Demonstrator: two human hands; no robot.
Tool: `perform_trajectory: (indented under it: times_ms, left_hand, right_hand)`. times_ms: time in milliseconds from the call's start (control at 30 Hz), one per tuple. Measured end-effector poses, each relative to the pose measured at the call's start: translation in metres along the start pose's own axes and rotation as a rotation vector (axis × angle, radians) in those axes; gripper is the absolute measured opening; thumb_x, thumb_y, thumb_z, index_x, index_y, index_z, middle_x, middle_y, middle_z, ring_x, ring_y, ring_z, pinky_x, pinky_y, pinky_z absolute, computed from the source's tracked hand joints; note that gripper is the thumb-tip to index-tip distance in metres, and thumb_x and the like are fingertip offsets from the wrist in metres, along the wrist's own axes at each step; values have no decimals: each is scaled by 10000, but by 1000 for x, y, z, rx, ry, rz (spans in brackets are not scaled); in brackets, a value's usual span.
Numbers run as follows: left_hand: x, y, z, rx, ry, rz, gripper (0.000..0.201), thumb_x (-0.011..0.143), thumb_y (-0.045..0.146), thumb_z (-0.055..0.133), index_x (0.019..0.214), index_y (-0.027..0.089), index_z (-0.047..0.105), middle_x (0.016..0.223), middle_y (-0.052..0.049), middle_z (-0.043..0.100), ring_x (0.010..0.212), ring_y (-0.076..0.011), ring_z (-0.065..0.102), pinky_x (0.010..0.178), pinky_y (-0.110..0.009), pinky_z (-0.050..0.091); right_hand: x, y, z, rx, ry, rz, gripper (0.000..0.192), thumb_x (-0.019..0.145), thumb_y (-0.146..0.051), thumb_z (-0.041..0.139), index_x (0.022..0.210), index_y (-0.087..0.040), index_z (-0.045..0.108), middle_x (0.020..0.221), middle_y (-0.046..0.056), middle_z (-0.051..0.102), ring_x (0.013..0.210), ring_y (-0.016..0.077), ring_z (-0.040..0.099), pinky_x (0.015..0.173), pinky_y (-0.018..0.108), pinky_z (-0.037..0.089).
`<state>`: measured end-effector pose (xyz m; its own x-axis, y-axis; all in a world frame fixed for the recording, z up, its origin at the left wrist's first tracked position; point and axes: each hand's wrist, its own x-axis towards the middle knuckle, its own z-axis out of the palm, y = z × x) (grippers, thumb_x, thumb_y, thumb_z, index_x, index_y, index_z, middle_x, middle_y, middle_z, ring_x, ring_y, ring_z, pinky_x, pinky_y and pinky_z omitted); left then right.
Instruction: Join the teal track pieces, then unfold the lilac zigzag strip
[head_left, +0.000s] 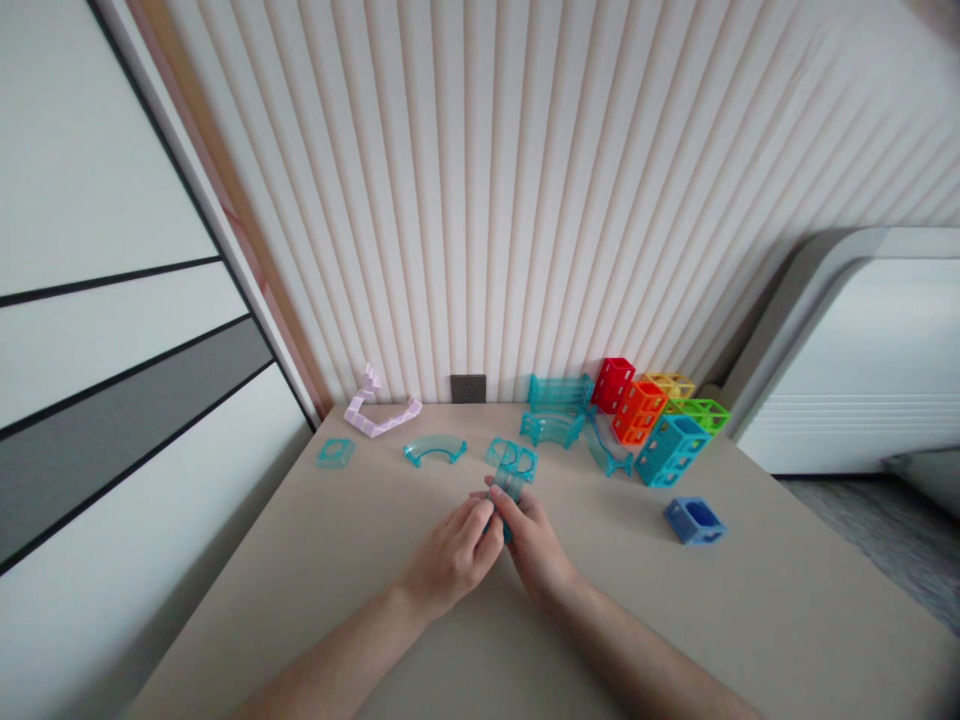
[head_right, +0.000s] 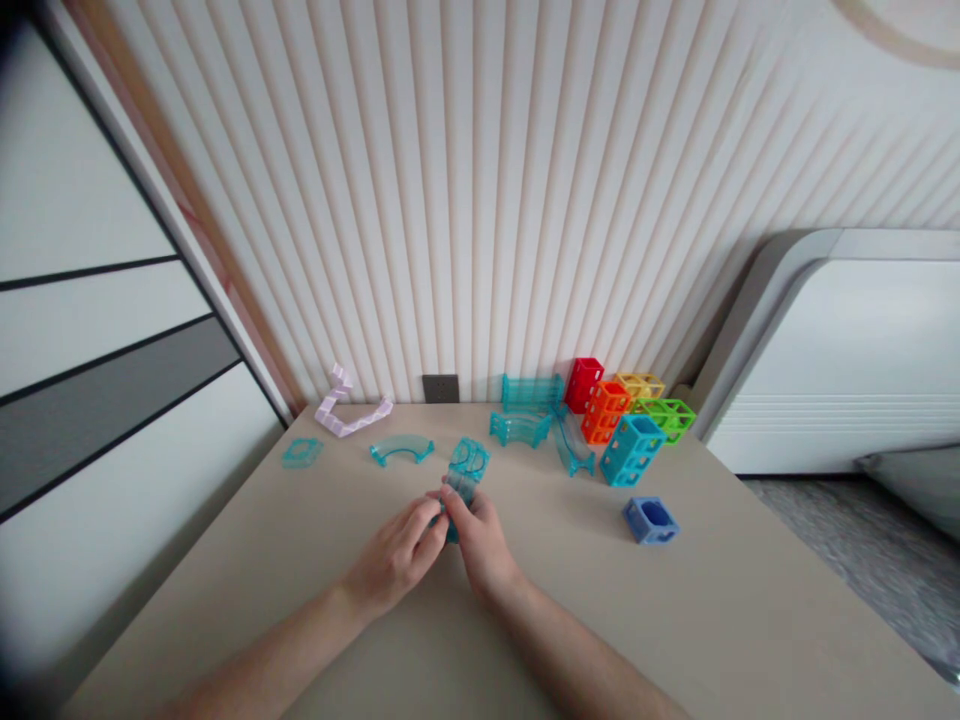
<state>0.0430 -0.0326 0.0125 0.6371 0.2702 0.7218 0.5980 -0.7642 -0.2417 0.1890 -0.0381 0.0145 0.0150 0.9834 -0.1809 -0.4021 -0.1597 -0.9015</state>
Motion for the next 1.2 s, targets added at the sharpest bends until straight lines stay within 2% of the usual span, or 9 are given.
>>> perform_trajectory:
  times_ms: [133, 467, 567, 667, 800, 867, 1000, 1100, 1200]
  left_hand:
    - [-4, -1, 2, -48, -10, -13, 289, 984, 90, 402, 1209, 174, 563, 990, -101, 726, 983, -228, 739, 858, -315, 620]
    - [-3, 0, 1, -61, -9, -23, 259, 984, 93, 423, 1178, 175, 573, 1053, -104, 708, 1048, -226, 709, 895, -332, 607]
    - [-3, -2, 1, -103, -12, -22, 265, 981, 224, 522, 1224, 130, 572, 1083, -147, 685, 1072, -258, 687, 905, -365, 599]
    - [-4, -5, -3, -132, 30, -4, 406, 952, 367, 575, 1283, 132, 553, 1176, -179, 643, 1129, -299, 648, 930, -438, 582]
    - [-5, -14, -8, -92, 151, -47, 539, 909, 254, 647, 1400, 145, 453, 1279, -187, 583, 1269, -318, 562, 1038, -500, 518]
    - [-6, -19, -9, -51, 158, -87, 655, 889, 208, 684, 1461, 117, 378, 1316, -213, 561, 1342, -341, 504, 1067, -522, 496]
    - [-7, -28, -7, -47, 52, -131, 708, 909, 215, 670, 1506, 79, 316, 1365, -249, 553, 1360, -353, 496, 1055, -506, 522]
    - [-7, -33, -6, -143, -44, -158, 619, 919, 127, 599, 1488, 111, 357, 1326, -203, 611, 1311, -309, 559, 1043, -461, 549]
    - [-8, -33, -6, -229, -82, -188, 577, 866, 34, 588, 1411, 149, 439, 1233, -151, 668, 1237, -284, 618, 1031, -448, 565]
  right_hand:
    - [-1, -1, 0, -53, -1, -24, 543, 682, -646, 806, 923, -162, 757, 896, 74, 760, 874, 255, 700, 871, 374, 527]
    - [3, -5, -5, -213, -23, -112, 451, 760, -614, 756, 849, -172, 757, 796, 39, 722, 844, 239, 664, 833, 351, 517]
    - [6, -9, -10, -263, -26, -142, 452, 770, -607, 746, 866, -165, 747, 800, 37, 719, 828, 233, 658, 789, 334, 517]
    - [8, -14, -16, -340, -44, -186, 427, 817, -577, 713, 896, -158, 721, 793, 30, 713, 786, 217, 649, 740, 316, 509]
    - [7, -20, -21, -624, -30, -319, 348, 881, -509, 654, 925, -166, 693, 798, 26, 720, 735, 205, 643, 704, 299, 494]
    - [4, -22, -22, -835, -2, -364, 286, 886, -430, 650, 1024, -183, 691, 866, 37, 748, 765, 213, 674, 725, 293, 495]
    - [-2, -24, -20, -1223, 30, -358, 341, 880, -303, 628, 1213, -230, 639, 1028, 68, 774, 889, 233, 731, 769, 275, 485]
    - [-4, -25, -18, -1373, -20, -343, 312, 897, -301, 618, 1202, -241, 639, 1074, 68, 773, 932, 242, 739, 751, 263, 476]
    - [-4, -27, -18, -1456, -51, -345, 272, 905, -304, 618, 1167, -238, 648, 1048, 64, 778, 934, 248, 741, 739, 263, 471]
